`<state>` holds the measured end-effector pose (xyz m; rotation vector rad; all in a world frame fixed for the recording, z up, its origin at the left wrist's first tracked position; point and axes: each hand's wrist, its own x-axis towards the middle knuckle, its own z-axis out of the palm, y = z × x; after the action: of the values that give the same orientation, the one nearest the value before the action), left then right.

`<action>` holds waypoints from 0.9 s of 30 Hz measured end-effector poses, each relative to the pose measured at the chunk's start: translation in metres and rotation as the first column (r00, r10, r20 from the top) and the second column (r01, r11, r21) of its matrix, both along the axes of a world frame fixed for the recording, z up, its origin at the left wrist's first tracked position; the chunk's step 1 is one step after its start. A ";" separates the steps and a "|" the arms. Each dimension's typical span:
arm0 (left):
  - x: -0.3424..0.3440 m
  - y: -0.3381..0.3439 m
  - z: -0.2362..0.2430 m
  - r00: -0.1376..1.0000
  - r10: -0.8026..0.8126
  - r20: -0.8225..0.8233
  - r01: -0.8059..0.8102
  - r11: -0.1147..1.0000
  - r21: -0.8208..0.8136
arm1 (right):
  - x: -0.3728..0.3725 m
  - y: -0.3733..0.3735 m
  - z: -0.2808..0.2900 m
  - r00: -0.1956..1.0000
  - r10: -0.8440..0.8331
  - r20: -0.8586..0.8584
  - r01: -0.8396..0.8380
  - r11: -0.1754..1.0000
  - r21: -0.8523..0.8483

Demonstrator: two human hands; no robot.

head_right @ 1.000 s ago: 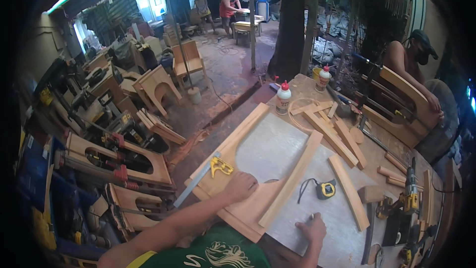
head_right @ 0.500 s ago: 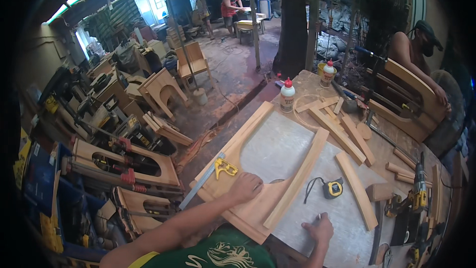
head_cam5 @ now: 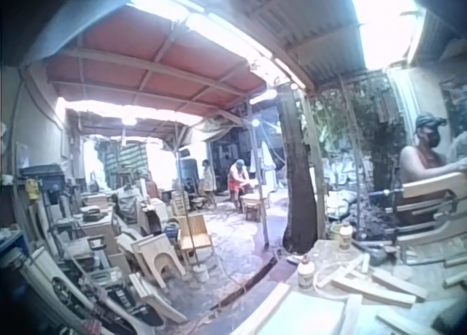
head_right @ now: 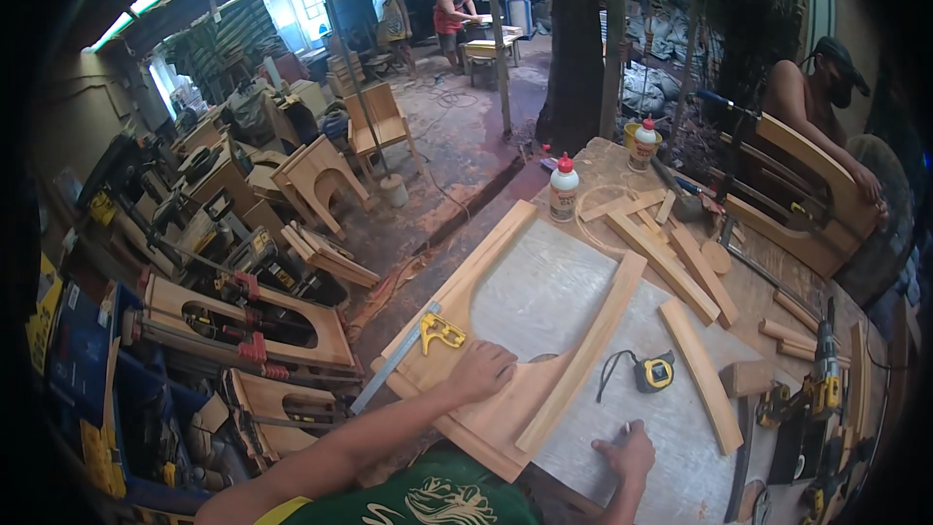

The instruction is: Measuring and marking a wooden board for assembly.

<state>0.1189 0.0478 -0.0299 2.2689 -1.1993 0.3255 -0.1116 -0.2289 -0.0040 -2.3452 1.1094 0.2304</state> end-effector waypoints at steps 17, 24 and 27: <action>0.002 0.001 -0.001 1.000 0.007 -0.028 -0.005 0.997 0.077 | 0.003 0.003 0.009 1.000 -0.004 -0.027 0.004 1.000 0.018; 0.002 0.001 -0.002 0.999 -0.007 -0.039 0.011 0.996 0.084 | 0.000 0.001 0.001 1.000 -0.011 -0.016 0.011 1.000 0.008; 0.003 0.001 -0.003 0.999 -0.003 -0.045 0.007 0.997 0.082 | 0.002 0.001 0.004 1.000 -0.012 -0.028 0.012 1.000 0.001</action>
<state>0.1222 0.0492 -0.0328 2.3305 -1.2159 0.2261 -0.1093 -0.2275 0.0003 -2.3400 1.1355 0.2602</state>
